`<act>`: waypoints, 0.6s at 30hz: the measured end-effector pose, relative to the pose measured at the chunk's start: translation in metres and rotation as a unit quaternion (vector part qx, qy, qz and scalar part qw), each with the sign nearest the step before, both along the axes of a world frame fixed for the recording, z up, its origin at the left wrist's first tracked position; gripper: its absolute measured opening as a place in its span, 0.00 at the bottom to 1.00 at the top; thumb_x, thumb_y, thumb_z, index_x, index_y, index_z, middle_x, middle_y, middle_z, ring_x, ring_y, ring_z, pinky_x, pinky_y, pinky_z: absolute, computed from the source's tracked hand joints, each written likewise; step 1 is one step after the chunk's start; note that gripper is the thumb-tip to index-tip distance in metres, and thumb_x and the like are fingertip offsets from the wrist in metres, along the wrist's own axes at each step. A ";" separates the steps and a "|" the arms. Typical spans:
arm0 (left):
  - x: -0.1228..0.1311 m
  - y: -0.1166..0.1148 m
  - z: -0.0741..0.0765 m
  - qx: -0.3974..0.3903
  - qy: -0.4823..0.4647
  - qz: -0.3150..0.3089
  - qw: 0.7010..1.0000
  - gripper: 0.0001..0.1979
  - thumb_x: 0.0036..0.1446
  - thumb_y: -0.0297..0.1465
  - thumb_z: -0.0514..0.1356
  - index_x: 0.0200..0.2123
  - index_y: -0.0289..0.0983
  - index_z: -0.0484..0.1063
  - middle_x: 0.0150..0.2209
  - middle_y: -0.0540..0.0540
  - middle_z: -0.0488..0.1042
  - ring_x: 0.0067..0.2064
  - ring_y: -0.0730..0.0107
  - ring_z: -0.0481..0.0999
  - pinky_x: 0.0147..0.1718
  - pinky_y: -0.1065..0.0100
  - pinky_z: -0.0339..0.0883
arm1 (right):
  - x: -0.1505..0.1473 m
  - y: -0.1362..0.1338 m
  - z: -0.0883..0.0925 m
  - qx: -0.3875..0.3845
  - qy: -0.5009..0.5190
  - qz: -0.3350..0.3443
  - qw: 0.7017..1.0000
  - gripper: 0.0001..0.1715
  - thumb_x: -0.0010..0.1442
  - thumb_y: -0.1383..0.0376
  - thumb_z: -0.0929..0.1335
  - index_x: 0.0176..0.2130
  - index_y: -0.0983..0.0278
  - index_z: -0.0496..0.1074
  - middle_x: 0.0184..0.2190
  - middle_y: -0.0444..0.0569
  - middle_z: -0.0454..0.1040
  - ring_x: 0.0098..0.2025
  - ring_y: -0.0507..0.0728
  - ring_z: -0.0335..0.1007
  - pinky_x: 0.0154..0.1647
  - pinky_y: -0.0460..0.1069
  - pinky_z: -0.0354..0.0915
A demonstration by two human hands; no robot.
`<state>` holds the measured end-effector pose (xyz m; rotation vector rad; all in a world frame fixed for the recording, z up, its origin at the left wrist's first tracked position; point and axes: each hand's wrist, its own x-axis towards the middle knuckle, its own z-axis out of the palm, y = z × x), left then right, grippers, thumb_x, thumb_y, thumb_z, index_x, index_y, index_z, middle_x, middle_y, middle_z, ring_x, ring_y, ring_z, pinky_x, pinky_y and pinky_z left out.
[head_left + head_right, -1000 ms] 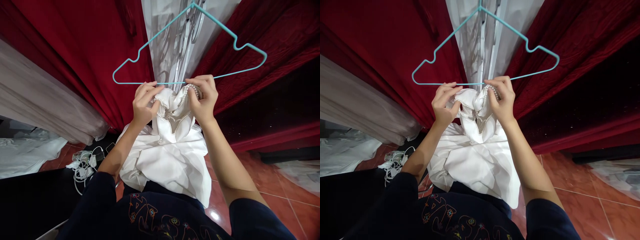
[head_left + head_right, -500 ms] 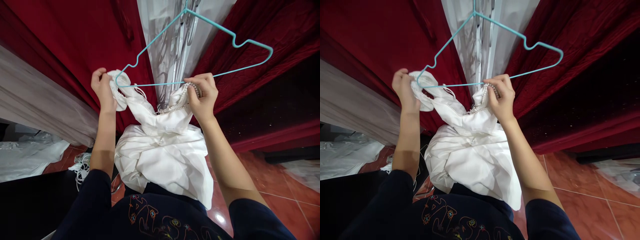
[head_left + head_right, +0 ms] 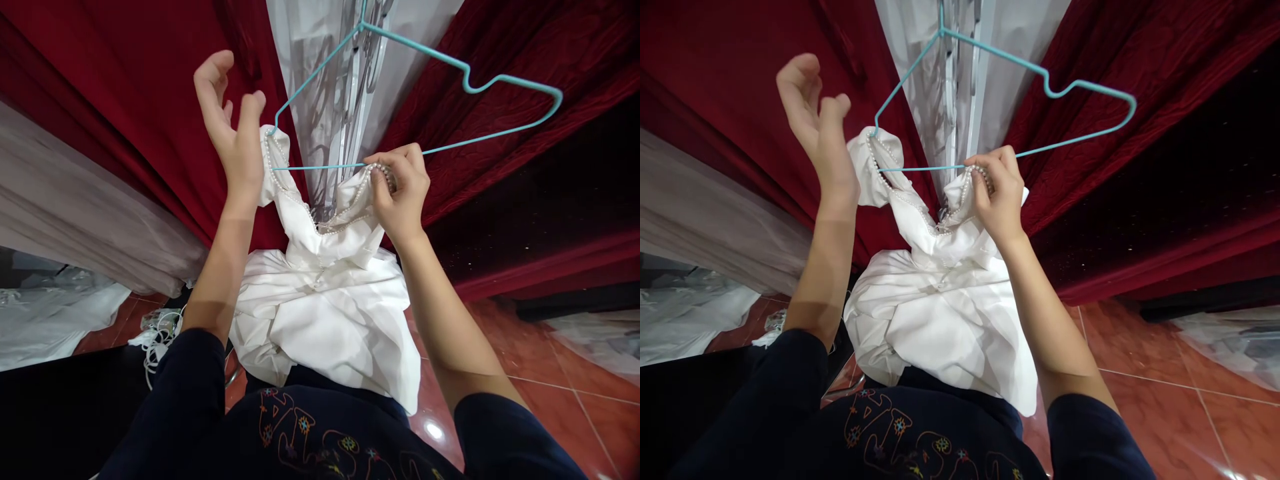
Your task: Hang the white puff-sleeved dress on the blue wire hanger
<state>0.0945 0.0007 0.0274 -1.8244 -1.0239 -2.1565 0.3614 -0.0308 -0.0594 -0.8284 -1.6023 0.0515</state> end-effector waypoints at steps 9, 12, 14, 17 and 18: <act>0.055 -0.046 -0.058 -0.127 0.344 -0.025 0.930 0.14 0.77 0.32 0.45 0.55 0.41 0.68 0.54 0.41 0.76 0.58 0.58 0.74 0.61 0.54 0.64 | -0.007 -0.002 -0.001 -0.024 0.037 0.012 0.999 0.15 0.69 0.54 0.66 0.46 0.58 0.79 0.40 0.51 0.68 0.47 0.61 0.71 0.59 0.64 0.71; 0.066 -0.050 -0.059 -0.186 0.360 -0.023 0.914 0.19 0.74 0.22 0.45 0.54 0.40 0.73 0.51 0.44 0.79 0.54 0.59 0.77 0.57 0.56 0.65 | -0.003 -0.005 -0.003 -0.028 0.013 0.005 1.000 0.16 0.70 0.55 0.64 0.48 0.57 0.78 0.42 0.52 0.69 0.51 0.62 0.72 0.61 0.65 0.70; 0.068 -0.050 -0.055 -0.194 0.345 -0.033 0.918 0.21 0.72 0.19 0.46 0.52 0.40 0.75 0.47 0.45 0.80 0.51 0.60 0.78 0.54 0.58 0.66 | 0.003 -0.010 -0.004 -0.021 -0.025 0.017 0.999 0.17 0.69 0.57 0.64 0.52 0.55 0.77 0.48 0.53 0.70 0.56 0.64 0.71 0.63 0.66 0.68; 0.065 -0.051 -0.046 -0.194 0.327 -0.049 0.924 0.21 0.70 0.17 0.47 0.50 0.40 0.77 0.44 0.47 0.80 0.49 0.61 0.79 0.52 0.60 0.67 | 0.020 -0.019 -0.005 0.025 -0.058 -0.005 0.998 0.18 0.65 0.61 0.66 0.54 0.53 0.76 0.55 0.53 0.68 0.62 0.67 0.68 0.62 0.67 0.67; 0.064 -0.050 -0.044 -0.195 0.324 -0.052 0.924 0.22 0.69 0.16 0.47 0.49 0.40 0.77 0.43 0.47 0.80 0.49 0.62 0.79 0.51 0.61 0.68 | 0.028 -0.019 -0.005 0.061 -0.051 -0.036 0.996 0.18 0.64 0.62 0.66 0.52 0.54 0.77 0.55 0.54 0.67 0.60 0.68 0.68 0.60 0.67 0.67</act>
